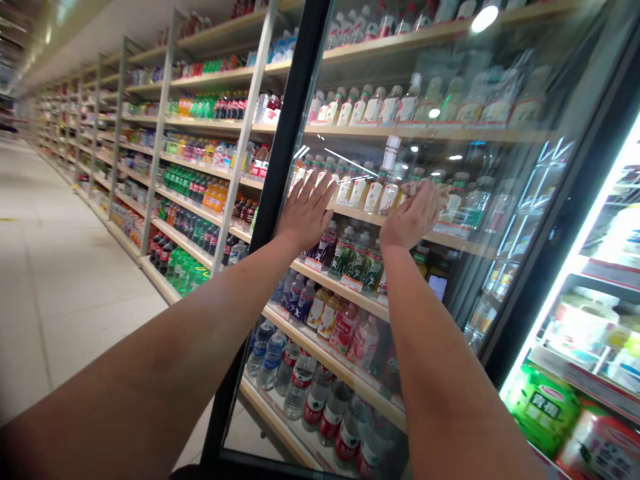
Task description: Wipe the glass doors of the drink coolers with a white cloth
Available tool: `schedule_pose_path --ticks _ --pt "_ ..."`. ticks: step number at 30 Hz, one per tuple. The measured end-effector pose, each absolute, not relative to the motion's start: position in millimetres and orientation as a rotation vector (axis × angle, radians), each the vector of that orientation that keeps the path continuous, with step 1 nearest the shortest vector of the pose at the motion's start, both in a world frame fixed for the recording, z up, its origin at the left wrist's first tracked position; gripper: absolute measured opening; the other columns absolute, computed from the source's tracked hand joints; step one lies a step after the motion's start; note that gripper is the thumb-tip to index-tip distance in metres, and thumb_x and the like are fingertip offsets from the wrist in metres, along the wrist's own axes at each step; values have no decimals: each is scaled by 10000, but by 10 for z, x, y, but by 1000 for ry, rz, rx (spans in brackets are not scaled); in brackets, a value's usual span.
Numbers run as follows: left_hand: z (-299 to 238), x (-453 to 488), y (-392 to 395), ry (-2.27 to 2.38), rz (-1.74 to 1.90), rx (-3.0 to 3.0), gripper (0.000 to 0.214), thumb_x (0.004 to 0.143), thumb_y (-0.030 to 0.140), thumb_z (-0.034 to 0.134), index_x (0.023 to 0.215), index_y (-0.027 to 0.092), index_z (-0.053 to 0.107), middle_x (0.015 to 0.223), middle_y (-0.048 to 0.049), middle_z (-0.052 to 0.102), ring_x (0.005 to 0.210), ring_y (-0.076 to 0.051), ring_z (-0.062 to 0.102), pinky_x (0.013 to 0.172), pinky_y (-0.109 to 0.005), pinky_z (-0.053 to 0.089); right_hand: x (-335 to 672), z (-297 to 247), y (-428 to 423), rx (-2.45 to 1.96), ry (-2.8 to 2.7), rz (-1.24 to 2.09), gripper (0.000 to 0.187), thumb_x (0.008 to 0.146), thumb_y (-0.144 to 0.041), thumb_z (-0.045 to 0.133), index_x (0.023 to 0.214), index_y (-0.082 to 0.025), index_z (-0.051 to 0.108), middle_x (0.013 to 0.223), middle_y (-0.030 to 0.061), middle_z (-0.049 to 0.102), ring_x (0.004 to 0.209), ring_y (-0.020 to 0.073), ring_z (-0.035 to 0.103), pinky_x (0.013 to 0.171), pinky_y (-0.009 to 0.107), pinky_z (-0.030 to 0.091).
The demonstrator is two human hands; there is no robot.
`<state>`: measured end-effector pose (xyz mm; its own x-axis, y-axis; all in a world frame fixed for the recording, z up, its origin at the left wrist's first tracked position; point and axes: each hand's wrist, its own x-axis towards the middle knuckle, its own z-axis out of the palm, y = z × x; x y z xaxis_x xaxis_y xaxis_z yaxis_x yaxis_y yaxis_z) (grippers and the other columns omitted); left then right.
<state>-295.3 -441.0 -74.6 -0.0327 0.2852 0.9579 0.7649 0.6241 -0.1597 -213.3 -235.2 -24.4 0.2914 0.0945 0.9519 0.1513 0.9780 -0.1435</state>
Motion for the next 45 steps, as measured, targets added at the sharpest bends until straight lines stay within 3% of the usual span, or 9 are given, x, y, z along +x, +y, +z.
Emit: schedule_pose_path --ticks 3,9,13,18,27,31,37,45 --pt "-745 -2948 -4415 -1609 -489 -899 610 1026 321 321 1609 160 236 1692 -43 153 1573 -245 16 1308 -459 44 -2131 -259 -2363 -235 -1268 -31 576 984 -284 218 1474 -133 481 1504 175 486 1451 304 395 1181 597 318" --pt "-748 -2950 -4410 -1597 -479 -894 603 1037 325 302 1611 159 223 1695 -39 141 1572 -250 38 1305 -465 49 -1996 -415 -2658 232 -1705 -532 530 988 -293 335 1477 -171 500 1536 88 483 1487 237 357 1243 487 289" --pt "-746 -2955 -4405 -1601 -481 -892 598 1036 320 308 1607 160 237 1694 -41 147 1572 -254 42 1305 -467 55 -2060 -385 -2556 94 -1584 -343 561 972 -248 279 1491 -173 479 1520 104 495 1466 242 389 1225 527 306" --pt "-740 -2940 -4411 -1615 -480 -893 608 1027 311 333 1606 156 234 1691 -51 160 1572 -250 34 1303 -462 53 -2148 -335 -2415 -178 -1312 -39 608 916 -221 278 1481 -100 468 1501 172 486 1463 294 381 1190 596 324" --pt "-752 -2979 -4390 -1587 -497 -899 602 1029 314 311 1611 182 226 1696 -29 141 1573 -245 33 1304 -469 48 -1990 -470 -2662 318 -1699 -628 514 966 -267 379 1445 -170 539 1534 57 491 1499 226 339 1258 462 286" --pt "-751 -2987 -4387 -1585 -474 -885 610 1026 310 321 1607 152 230 1693 -45 147 1572 -256 53 1300 -471 69 -2027 -474 -2615 250 -1665 -541 523 986 -232 307 1463 -186 519 1523 51 504 1481 202 373 1253 462 295" --pt "-751 -2991 -4381 -1590 -465 -863 614 1023 314 330 1609 162 227 1691 -32 159 1570 -261 70 1298 -466 80 -2104 -482 -2549 -134 -1384 -154 568 961 -236 298 1490 -140 479 1516 148 489 1473 295 375 1201 599 312" --pt "-747 -2960 -4388 -1599 -486 -877 610 1021 303 322 1606 157 229 1689 -51 170 1571 -261 60 1298 -479 81 -1996 -561 -2665 339 -1729 -587 524 964 -252 372 1459 -174 524 1534 56 491 1492 216 356 1264 461 281"
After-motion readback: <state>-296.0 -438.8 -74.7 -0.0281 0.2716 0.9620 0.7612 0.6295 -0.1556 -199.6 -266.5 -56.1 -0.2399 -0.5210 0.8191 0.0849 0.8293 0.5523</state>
